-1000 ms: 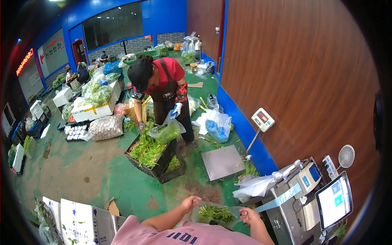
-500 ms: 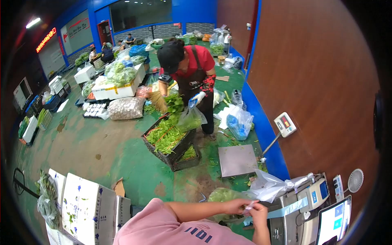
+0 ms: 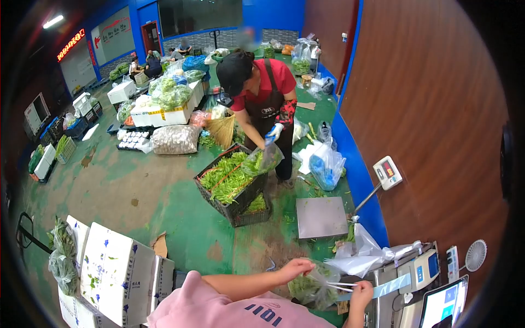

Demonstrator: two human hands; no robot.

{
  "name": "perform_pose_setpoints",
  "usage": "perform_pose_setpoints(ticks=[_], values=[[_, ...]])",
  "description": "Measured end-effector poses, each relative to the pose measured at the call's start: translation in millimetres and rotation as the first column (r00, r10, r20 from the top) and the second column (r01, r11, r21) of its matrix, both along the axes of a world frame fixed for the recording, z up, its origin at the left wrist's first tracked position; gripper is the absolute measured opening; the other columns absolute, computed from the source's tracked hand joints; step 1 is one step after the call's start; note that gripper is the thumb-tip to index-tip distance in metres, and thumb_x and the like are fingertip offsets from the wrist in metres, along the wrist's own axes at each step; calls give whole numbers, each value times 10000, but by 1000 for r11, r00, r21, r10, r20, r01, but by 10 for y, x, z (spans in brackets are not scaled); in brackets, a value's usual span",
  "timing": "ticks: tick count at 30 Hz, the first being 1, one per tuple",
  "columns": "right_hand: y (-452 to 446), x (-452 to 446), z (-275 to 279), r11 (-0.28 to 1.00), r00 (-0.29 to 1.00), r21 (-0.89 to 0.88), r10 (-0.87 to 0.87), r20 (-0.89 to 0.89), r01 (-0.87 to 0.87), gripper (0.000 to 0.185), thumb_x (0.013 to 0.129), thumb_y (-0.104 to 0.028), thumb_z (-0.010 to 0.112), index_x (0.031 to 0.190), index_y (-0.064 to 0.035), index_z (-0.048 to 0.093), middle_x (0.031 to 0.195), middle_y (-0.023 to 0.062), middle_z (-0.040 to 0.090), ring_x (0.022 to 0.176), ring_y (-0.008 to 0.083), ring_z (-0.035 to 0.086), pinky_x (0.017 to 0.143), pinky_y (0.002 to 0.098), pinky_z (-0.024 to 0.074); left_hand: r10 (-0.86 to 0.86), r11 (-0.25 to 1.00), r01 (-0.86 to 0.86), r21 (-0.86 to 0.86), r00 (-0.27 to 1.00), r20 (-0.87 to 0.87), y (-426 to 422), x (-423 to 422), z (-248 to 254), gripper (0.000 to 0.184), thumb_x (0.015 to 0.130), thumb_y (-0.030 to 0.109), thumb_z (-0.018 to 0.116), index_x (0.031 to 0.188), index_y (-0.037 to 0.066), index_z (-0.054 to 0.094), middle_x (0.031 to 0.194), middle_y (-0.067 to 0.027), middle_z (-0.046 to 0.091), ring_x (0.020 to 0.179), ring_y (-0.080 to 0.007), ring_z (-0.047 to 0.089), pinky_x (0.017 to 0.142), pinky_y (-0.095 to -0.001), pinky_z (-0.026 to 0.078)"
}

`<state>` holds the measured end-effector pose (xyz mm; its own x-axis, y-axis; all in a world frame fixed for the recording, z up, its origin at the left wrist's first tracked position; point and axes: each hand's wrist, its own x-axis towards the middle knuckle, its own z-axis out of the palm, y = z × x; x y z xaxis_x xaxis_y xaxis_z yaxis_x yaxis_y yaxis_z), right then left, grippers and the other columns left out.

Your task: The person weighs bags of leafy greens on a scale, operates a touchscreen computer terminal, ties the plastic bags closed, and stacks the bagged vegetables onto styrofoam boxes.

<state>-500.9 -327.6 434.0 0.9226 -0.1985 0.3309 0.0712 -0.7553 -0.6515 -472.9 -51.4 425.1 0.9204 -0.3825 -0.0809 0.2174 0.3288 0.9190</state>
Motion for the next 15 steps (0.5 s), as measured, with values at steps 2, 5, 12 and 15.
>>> perform_pose_setpoints(ticks=[2, 5, 12, 15], values=[[140, -8, -132, 661, 928, 736, 166, -334, 147, 98, 646, 15, 426, 621, 22, 520, 583, 123, 536, 603, 234, 540, 600, 330, 460, -36, 999, 36, 5, 999, 6, -140, 32, -169, 277, 860, 250, 467, 650, 74, 505, 596, 29, 438, 610, -64, 408, 582, -209, 322], [211, -79, -29, -13, 905, 988, 403, -134, 152, 159, 676, 9, 411, 758, 69, 533, 730, 157, 574, 662, 244, 569, 661, 374, 490, -52, 980, 40, -193, 997, -54, -200, 186, -314, 185, 852, 178, 439, 849, 62, 583, 664, 7, 497, 619, -69, 428, 592, -212, 347], [392, -123, 202, 61, 773, 971, 595, -220, 230, 280, 786, -4, 449, 1052, 84, 454, 1092, 207, 496, 825, 301, 576, 722, 393, 494, -489, 852, 477, 214, 873, 1, -495, 134, 220, 556, 741, -17, 448, 1261, 172, 399, 883, -23, 570, 666, -83, 498, 569, -199, 408], [406, -111, 271, 101, 762, 980, 616, -198, 172, 187, 774, -6, 521, 959, 21, 513, 992, 138, 536, 853, 253, 567, 742, 350, 481, -443, 862, 289, 416, 829, 341, -583, 153, 38, 447, 717, 104, 606, 1152, 108, 502, 806, -48, 584, 594, -117, 515, 559, -261, 430]])
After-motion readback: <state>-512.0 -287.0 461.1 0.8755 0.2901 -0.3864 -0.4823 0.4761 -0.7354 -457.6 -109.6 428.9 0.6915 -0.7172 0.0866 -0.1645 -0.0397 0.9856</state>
